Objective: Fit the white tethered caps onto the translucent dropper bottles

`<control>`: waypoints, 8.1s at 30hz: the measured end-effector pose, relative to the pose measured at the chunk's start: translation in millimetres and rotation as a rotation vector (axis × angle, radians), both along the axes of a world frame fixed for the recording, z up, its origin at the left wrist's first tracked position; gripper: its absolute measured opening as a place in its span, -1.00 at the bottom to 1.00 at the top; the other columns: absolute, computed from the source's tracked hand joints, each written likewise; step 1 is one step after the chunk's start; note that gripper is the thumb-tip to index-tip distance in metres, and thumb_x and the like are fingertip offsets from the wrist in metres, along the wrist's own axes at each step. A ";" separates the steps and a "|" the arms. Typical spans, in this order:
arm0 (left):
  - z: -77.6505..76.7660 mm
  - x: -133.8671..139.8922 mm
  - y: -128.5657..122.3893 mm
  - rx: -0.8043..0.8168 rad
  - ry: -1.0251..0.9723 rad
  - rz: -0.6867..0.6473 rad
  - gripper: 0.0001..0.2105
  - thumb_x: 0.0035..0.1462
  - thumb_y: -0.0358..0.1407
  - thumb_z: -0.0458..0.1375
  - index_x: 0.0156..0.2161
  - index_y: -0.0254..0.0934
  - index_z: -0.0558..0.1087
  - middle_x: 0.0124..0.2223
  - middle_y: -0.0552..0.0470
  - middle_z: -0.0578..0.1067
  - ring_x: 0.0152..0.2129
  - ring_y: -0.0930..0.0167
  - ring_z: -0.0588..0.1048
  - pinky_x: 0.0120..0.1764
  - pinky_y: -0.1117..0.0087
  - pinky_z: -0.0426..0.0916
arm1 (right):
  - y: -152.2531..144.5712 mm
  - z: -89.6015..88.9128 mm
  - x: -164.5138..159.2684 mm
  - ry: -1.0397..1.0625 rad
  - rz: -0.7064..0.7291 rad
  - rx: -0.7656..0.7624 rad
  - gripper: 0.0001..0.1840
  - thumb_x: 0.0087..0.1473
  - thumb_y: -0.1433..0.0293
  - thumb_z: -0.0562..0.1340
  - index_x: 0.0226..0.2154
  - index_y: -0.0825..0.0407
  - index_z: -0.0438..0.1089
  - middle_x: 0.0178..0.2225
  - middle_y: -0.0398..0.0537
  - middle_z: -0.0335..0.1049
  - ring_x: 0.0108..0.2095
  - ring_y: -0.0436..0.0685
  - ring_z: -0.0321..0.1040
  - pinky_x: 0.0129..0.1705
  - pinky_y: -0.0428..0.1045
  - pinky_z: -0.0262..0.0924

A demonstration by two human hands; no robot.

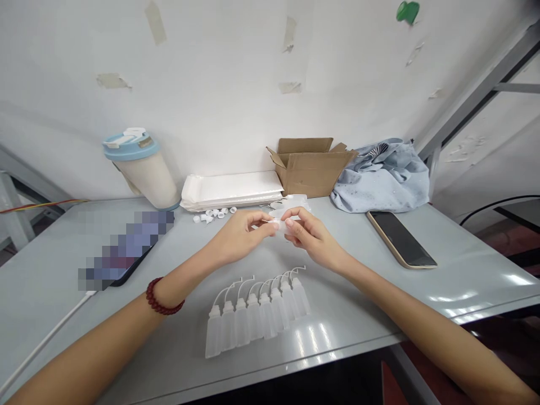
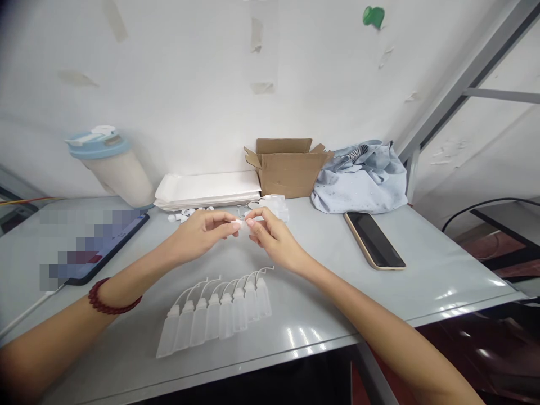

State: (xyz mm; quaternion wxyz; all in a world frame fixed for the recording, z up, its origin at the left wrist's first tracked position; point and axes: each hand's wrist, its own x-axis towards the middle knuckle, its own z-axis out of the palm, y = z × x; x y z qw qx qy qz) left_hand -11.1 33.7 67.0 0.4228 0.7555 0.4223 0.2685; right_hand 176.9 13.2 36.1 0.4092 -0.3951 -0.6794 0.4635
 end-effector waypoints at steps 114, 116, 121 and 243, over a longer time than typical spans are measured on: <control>-47.0 -63.5 -0.4 0.496 0.692 -0.035 -0.73 0.23 -0.38 -0.11 -0.28 -0.30 0.46 -0.25 -0.07 0.50 -0.23 0.26 0.41 -0.16 0.22 0.24 | -10.4 30.2 17.5 -1.093 0.592 -0.284 -0.50 0.05 0.25 0.07 -0.83 0.06 0.16 -0.77 -0.09 0.29 -0.69 -0.03 0.20 -0.50 -0.08 0.14; -45.8 -62.5 -1.8 0.475 0.701 -0.029 -0.74 0.21 -0.39 -0.10 -0.27 -0.31 0.45 -0.23 -0.08 0.51 -0.22 0.25 0.42 -0.15 0.21 0.25 | -8.0 31.5 19.3 -1.090 0.562 -0.276 -0.53 0.03 0.28 0.08 -0.82 0.06 0.17 -0.76 -0.10 0.30 -0.69 -0.03 0.20 -0.50 -0.09 0.13; -40.0 -60.0 -10.5 0.349 0.616 0.022 -0.69 0.18 -0.38 -0.12 -0.09 -0.34 0.42 -0.11 -0.12 0.50 -0.16 0.25 0.43 -0.09 0.20 0.27 | -2.4 32.7 22.4 -0.988 0.383 -0.215 -0.61 0.04 0.31 0.07 -0.73 0.08 0.21 -0.70 -0.11 0.34 -0.65 -0.04 0.20 -0.53 -0.11 0.03; -27.2 -30.2 -41.8 0.070 0.013 0.163 -0.73 0.18 -0.14 0.05 -0.38 -0.30 0.41 -0.50 0.11 0.42 -0.55 0.49 0.37 -0.50 0.51 0.25 | -13.2 -3.3 -17.8 -0.096 0.152 -0.193 -0.71 0.11 0.20 0.18 -0.21 0.01 0.17 -0.46 -0.21 0.15 -0.51 -0.06 0.03 -0.50 -0.12 -0.05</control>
